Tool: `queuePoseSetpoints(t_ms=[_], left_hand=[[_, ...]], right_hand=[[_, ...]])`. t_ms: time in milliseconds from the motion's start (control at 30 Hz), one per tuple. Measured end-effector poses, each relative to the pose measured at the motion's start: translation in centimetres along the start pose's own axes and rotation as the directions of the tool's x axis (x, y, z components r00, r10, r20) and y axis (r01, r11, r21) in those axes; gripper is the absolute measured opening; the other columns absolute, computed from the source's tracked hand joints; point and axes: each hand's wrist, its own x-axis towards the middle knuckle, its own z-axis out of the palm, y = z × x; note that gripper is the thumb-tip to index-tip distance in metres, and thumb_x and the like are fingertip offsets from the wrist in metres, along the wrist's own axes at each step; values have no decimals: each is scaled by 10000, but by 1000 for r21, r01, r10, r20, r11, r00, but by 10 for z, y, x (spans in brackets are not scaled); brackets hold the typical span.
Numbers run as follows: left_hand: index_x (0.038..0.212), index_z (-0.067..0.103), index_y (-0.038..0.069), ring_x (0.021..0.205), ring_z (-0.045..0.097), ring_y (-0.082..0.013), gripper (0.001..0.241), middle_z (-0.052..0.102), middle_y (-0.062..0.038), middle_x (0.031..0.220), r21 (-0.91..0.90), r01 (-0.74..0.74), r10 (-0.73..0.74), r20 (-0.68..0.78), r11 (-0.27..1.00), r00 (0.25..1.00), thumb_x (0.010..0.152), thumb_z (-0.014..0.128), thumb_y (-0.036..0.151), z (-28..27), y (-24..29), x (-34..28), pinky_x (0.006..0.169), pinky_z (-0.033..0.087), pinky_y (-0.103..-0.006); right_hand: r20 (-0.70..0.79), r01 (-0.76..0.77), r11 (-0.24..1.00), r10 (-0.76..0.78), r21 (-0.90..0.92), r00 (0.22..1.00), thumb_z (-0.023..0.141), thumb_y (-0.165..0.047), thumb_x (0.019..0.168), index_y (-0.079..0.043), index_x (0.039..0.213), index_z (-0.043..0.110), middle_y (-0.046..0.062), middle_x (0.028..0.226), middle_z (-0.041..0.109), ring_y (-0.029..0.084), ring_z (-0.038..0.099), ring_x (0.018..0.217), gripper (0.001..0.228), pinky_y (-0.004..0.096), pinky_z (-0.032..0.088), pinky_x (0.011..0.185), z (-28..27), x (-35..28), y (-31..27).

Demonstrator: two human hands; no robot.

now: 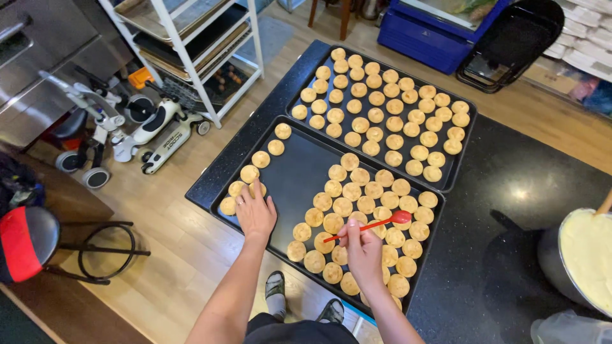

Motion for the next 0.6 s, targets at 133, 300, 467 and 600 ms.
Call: queuePoseSetpoints(t_ms=[133,300,467,600], left_hand=[[1318,527,161,1023,540,-381,467,489,-191,1357,-34,-4,5,26,999,1000,938,613,418,3,12,3,742,529,-482],[1308,490,127,973,565,-486,346,446,-205,1139,-465,35,48,164,884,985,1005,527,290,-20,25,-5,748,505,-599],[1417,446,185,1052,530,-282,447,482,-144,1171,-803,566,0,576,188,817,1043,339,405,-102,56,-6,845,439,-363],[1428,397,132,752,538,-154,449,571,-168,1092,-603,641,354,535,-475,767,1090,224,372,-164,73,-18,543,487,-270]], right_hand=[[36,34,999,-33,-18,999,478,-292,1052,-62,719,706,40,601,599,112,528,569,465,268,425,570,5,4,-2],[27,127,991,-126,-41,992,461,-284,1060,-64,728,709,47,614,613,121,583,610,469,271,457,602,12,17,1],[25,215,976,-214,-37,977,502,-237,1055,-82,727,721,40,576,645,101,491,457,423,232,410,468,17,28,-32],[-108,509,860,-510,-37,854,448,-189,1071,-90,725,671,37,536,594,91,487,376,423,189,421,371,15,23,-74]])
